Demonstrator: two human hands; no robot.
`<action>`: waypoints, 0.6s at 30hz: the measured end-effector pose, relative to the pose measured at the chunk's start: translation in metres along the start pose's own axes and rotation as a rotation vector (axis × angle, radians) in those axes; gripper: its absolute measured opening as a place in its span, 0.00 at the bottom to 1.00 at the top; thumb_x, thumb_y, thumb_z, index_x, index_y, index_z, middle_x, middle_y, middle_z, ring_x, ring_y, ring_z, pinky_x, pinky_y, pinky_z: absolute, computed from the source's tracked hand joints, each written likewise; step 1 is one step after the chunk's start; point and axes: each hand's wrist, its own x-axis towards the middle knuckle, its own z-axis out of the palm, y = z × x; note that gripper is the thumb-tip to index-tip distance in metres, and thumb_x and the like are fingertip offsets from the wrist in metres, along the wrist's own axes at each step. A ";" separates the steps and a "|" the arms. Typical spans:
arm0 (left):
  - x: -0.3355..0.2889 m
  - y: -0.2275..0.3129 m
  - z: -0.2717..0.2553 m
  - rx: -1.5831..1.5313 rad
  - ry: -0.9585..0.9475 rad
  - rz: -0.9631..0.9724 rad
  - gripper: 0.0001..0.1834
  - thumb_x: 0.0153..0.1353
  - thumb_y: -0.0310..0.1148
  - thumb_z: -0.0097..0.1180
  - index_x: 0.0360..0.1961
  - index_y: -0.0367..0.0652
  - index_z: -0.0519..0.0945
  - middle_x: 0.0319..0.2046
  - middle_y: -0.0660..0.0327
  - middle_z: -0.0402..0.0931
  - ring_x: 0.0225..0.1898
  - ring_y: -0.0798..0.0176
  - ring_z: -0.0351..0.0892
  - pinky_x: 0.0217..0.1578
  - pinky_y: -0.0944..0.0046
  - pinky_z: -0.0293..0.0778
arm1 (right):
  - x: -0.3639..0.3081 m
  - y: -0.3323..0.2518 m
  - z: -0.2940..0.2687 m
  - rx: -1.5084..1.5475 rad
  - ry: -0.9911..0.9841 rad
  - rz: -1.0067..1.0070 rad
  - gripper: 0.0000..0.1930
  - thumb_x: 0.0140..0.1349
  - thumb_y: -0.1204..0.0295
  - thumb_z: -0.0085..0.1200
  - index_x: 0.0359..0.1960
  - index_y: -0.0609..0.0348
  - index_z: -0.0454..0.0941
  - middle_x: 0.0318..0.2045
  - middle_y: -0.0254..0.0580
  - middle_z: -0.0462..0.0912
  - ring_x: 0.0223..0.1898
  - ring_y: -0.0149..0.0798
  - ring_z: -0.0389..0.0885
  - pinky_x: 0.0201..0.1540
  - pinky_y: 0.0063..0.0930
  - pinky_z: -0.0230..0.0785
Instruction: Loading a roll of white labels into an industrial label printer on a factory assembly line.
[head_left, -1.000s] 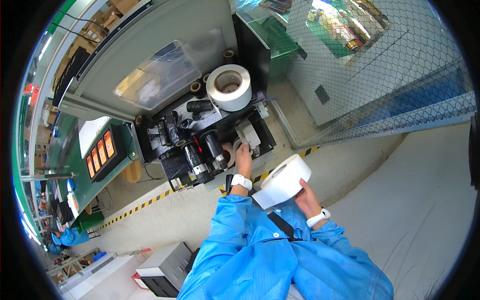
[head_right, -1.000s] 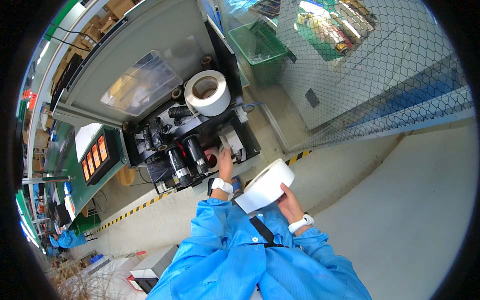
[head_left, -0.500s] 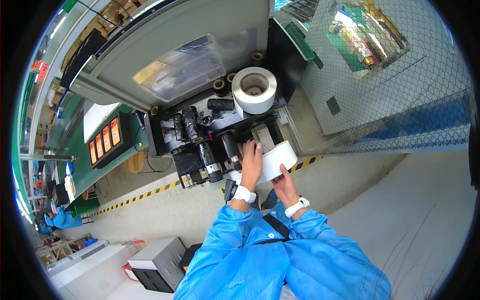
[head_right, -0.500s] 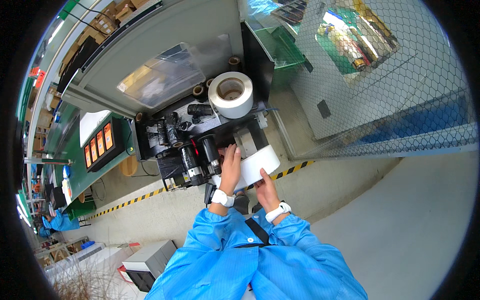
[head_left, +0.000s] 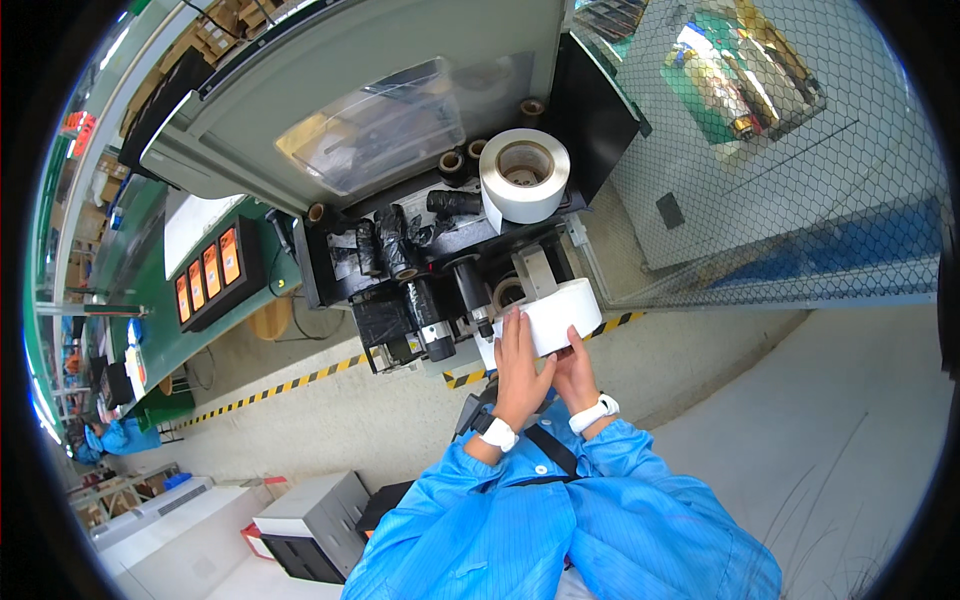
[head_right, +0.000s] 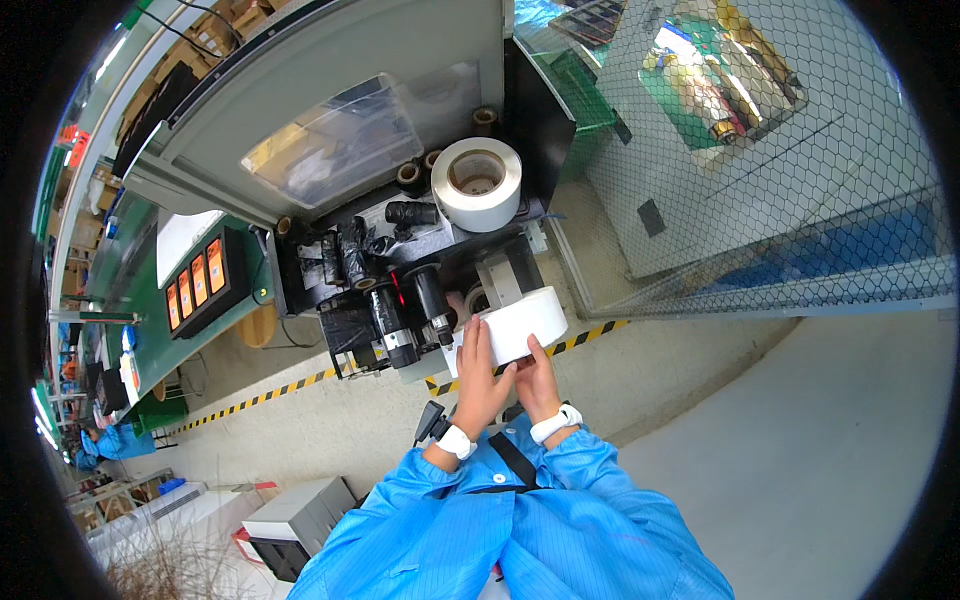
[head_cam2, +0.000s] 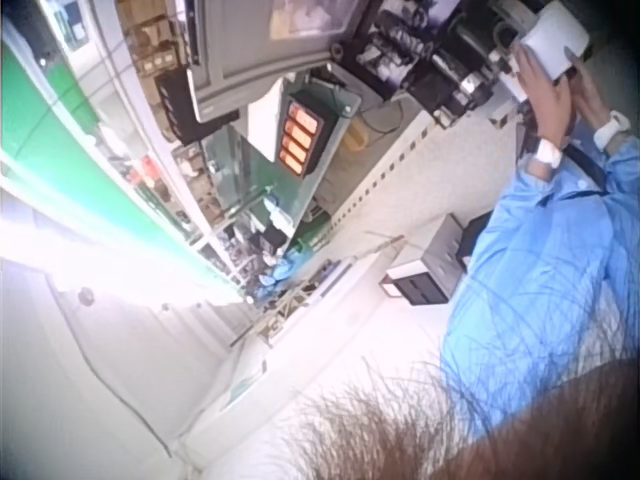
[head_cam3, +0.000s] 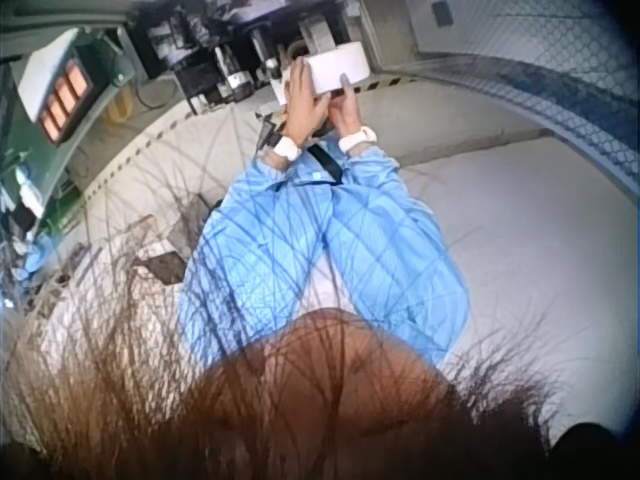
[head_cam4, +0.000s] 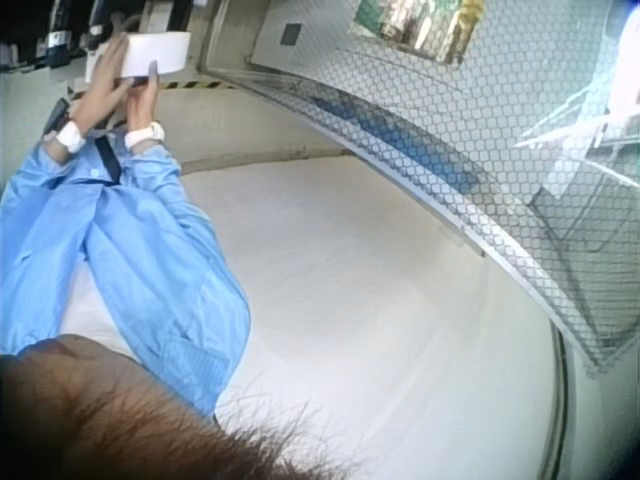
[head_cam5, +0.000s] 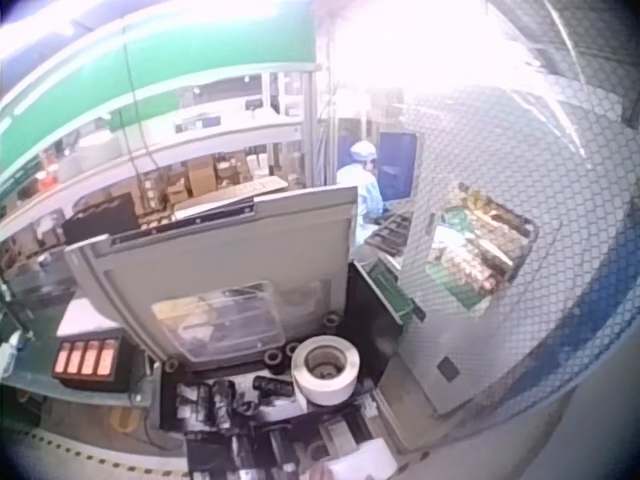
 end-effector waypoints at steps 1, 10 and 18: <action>-0.003 0.001 -0.002 -0.002 0.016 0.014 0.47 0.59 0.36 0.63 0.75 0.31 0.53 0.77 0.40 0.47 0.79 0.37 0.43 0.74 0.40 0.43 | -0.003 0.000 0.004 -0.021 -0.014 -0.023 0.28 0.73 0.56 0.55 0.66 0.61 0.67 0.60 0.42 0.75 0.62 0.40 0.72 0.68 0.40 0.61; -0.041 -0.007 -0.009 -0.185 0.047 0.042 0.30 0.60 0.30 0.61 0.62 0.31 0.68 0.64 0.42 0.66 0.66 0.42 0.66 0.63 0.48 0.64 | 0.001 0.001 0.010 0.010 0.102 -0.045 0.25 0.70 0.56 0.60 0.61 0.58 0.72 0.54 0.40 0.78 0.58 0.38 0.74 0.66 0.38 0.63; -0.045 -0.090 0.058 -0.427 -0.155 -0.217 0.13 0.67 0.32 0.55 0.46 0.34 0.79 0.32 0.51 0.86 0.35 0.52 0.87 0.38 0.55 0.80 | 0.024 -0.003 0.025 0.074 0.128 -0.044 0.20 0.67 0.60 0.65 0.55 0.54 0.76 0.50 0.36 0.80 0.54 0.36 0.77 0.63 0.35 0.68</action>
